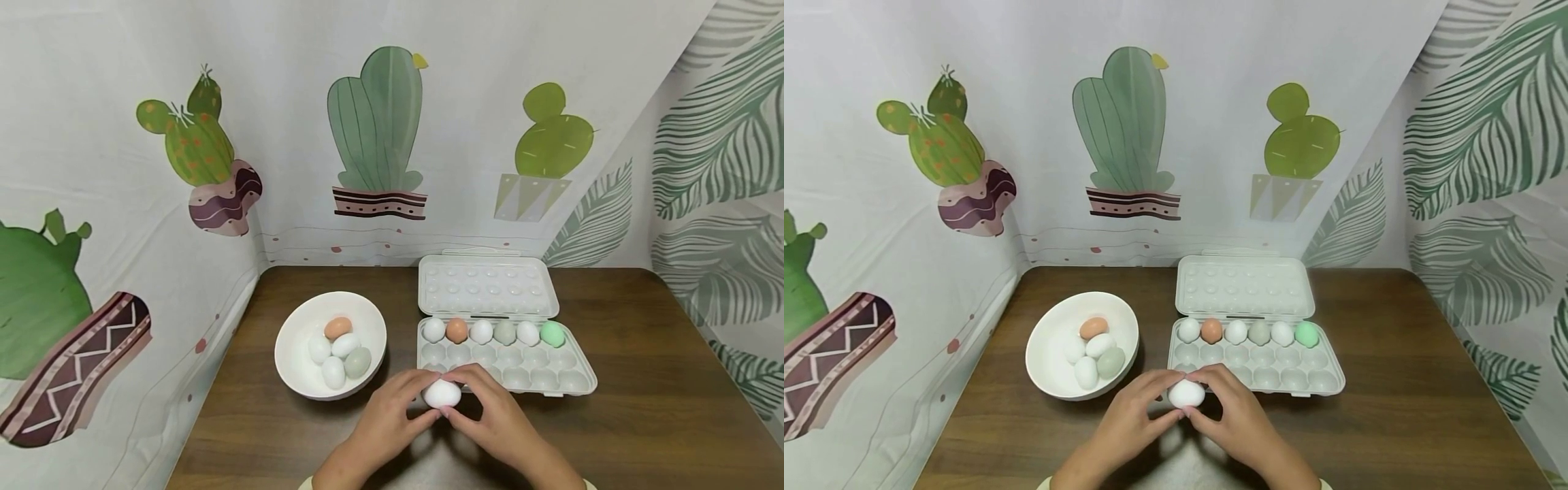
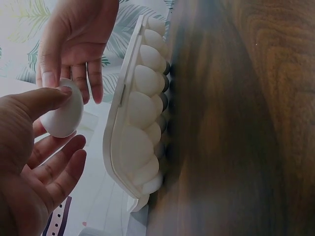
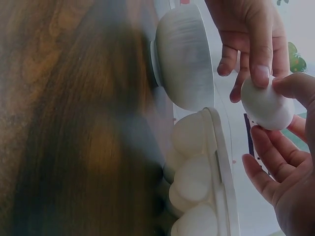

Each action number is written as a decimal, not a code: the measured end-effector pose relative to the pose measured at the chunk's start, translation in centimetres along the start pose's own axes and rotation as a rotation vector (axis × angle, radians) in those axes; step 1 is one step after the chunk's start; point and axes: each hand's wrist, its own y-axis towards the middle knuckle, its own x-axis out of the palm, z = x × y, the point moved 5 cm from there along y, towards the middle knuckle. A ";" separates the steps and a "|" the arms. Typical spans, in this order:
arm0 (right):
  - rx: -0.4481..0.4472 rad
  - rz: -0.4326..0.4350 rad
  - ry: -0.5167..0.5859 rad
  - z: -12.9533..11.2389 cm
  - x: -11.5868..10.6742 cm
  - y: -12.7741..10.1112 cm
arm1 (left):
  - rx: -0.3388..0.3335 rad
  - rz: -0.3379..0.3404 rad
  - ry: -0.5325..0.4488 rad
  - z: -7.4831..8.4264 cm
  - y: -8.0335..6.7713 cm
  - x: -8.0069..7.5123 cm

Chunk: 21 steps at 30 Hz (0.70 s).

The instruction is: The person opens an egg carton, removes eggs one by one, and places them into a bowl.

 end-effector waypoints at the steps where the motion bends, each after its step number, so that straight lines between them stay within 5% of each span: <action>1: -0.001 0.000 0.001 0.0 0.0 0.0 | 0.002 0.002 0.002 0.0 0.0 0.0; 21: -0.009 -0.048 -0.007 -0.1 -0.1 0.8 | 0.037 0.062 0.039 -0.2 0.5 -0.8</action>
